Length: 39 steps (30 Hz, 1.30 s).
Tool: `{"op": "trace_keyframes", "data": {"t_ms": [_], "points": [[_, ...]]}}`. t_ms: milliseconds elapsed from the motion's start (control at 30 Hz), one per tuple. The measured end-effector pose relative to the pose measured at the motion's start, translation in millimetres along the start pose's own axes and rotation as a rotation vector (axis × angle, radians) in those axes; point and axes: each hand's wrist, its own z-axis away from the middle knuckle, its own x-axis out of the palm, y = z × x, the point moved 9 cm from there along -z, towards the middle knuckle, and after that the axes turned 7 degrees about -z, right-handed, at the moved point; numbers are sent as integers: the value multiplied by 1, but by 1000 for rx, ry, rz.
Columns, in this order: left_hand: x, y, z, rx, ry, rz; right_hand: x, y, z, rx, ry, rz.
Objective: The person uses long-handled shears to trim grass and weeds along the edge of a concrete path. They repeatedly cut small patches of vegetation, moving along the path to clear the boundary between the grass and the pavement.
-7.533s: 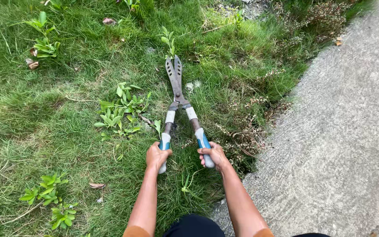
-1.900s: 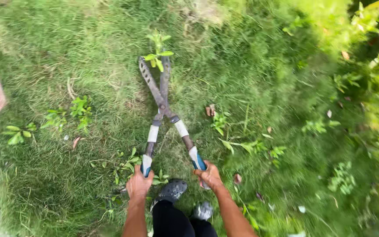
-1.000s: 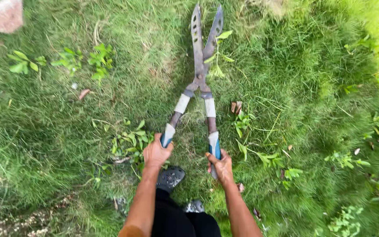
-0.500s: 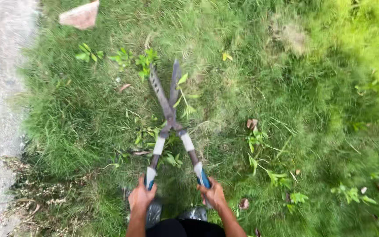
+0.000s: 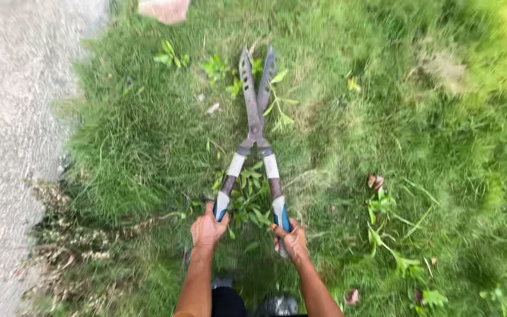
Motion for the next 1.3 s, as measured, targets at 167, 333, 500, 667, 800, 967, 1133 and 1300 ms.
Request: {"op": "trace_keyframes", "data": {"t_ms": [167, 333, 500, 667, 800, 967, 1133, 1300], "points": [[19, 0, -26, 29, 33, 22, 6, 11, -33, -10, -8, 90], [48, -22, -58, 46, -22, 81, -5, 29, -66, -89, -57, 92], [41, -20, -67, 113, 52, 124, 7, 31, -63, -106, -43, 65], [-5, 28, -69, 164, 59, 205, 102, 11, -56, -269, -69, -161], [-1, 30, -51, 175, 53, 195, 85, 28, -53, -213, -75, -132], [25, 11, -38, 185, 26, 137, 14, 36, -32, -197, -9, -9], [42, -3, -36, 178, -41, 96, -10, 37, -9, -126, 8, 29], [-2, 10, -47, 238, -5, 106, 14, 19, -20, -162, -61, -88]]}}
